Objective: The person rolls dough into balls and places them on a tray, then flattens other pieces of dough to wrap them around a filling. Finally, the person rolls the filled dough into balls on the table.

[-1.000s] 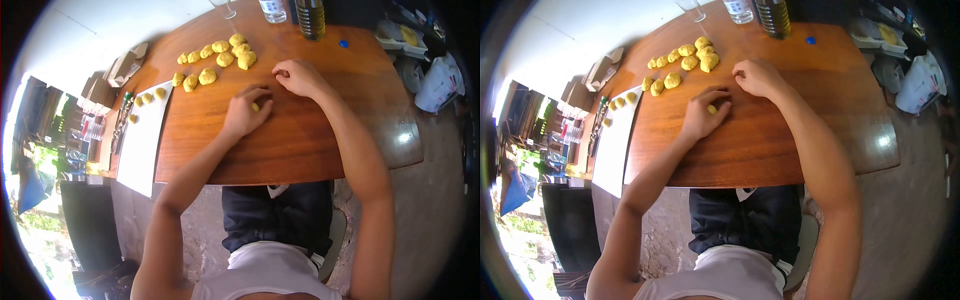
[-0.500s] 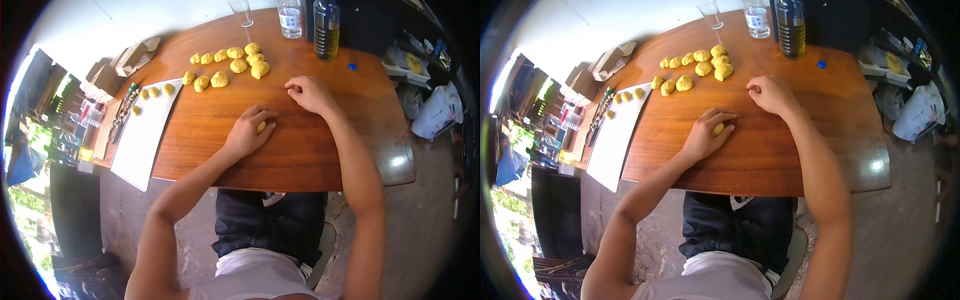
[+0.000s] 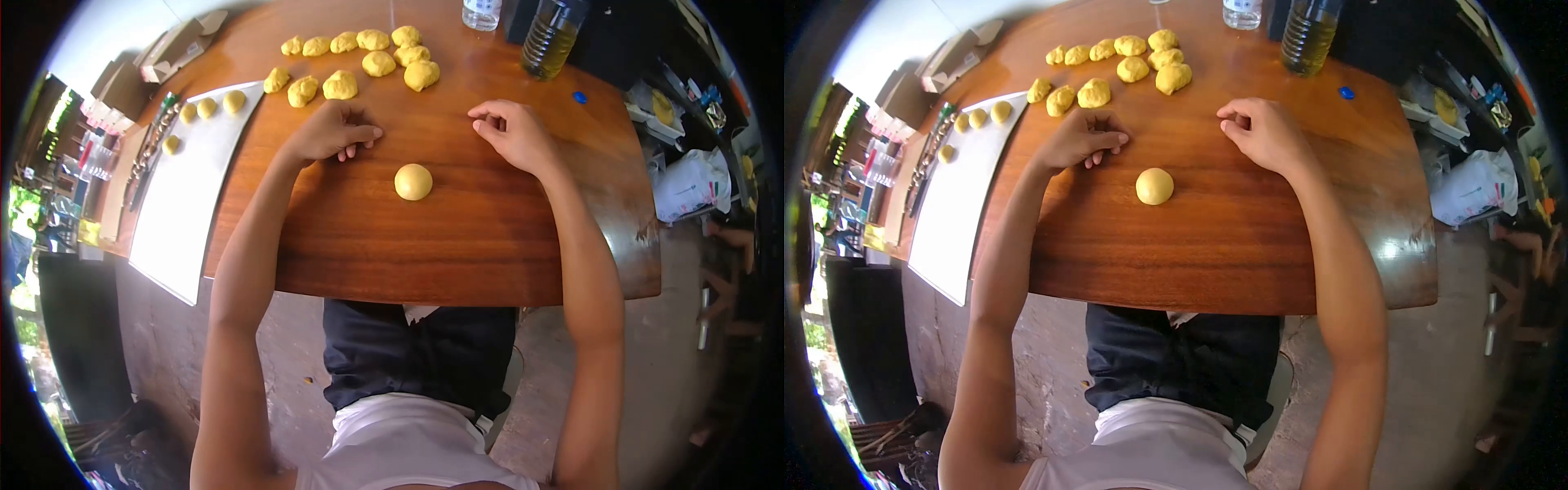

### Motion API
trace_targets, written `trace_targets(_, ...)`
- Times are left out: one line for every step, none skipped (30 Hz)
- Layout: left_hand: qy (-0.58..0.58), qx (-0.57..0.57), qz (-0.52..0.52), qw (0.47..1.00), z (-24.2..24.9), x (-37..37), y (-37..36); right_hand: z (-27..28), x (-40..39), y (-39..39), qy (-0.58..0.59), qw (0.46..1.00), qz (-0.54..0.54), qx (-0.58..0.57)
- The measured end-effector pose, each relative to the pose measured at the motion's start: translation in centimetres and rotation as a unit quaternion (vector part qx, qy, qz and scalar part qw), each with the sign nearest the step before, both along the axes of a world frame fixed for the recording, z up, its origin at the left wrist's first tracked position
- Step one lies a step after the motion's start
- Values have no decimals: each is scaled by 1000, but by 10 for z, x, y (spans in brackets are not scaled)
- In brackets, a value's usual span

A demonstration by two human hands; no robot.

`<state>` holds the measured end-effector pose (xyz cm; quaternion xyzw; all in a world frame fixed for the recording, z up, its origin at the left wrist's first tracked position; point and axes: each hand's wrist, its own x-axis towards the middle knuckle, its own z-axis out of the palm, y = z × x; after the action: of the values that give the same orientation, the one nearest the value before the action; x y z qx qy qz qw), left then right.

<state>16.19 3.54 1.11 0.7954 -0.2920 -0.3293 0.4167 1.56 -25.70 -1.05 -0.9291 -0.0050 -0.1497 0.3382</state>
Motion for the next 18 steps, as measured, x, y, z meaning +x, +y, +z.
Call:
trace_targets(-27,-21,1,999,-4,-6,-1,0,-2,4,-9,1000,4,15)
trace_targets(-55,-42,5,998,-6,-12,1,1,-4,9,2,1000,7,10)
trace_targets(-45,-46,8,998,-3,-15,6,3,-5,17,-10,998,24,48)
trace_targets(-57,-62,3,996,0,-18,10,4,-7,24,-21,995,40,85)
trace_targets(-68,-79,-1,995,-2,-19,12,4,-9,33,-10,996,42,79)
trace_targets(-59,-85,4,995,-8,-18,12,4,-10,42,-11,994,51,96)
trace_targets(-103,-129,6,986,-16,-18,10,4,-11,49,-11,992,60,113)
trace_targets(-148,-173,10,974,-24,-19,7,5,-12,54,1,992,63,106)
trace_targets(-140,-181,17,973,-27,-19,3,7,-11,58,-12,994,72,87)
trace_targets(-199,-179,18,963,-28,-20,0,7,-11,60,-24,994,81,68)
trace_targets(-258,-176,20,950,-27,-21,-2,7,-11,60,-35,995,83,51)
trace_targets(-252,-184,27,950,-26,-21,-3,7,-11,58,-27,995,87,43)
trace_targets(-255,-191,29,947,-24,-21,-3,8,-11,56,-35,995,86,18)
trace_targets(-256,-196,30,946,-23,-21,-3,8,-12,55,-41,995,86,-5)
trace_targets(-248,-202,36,947,-23,-20,-2,7,-13,57,-31,996,89,-11)
trace_targets(-243,-201,43,948,-24,-19,-1,7,-15,59,-28,997,67,-5)
trace_targets(-237,-200,49,949,-26,-18,0,7,-16,60,-25,999,45,2)
trace_targets(-229,-205,53,950,-29,-17,0,6,-16,60,-23,999,22,8)
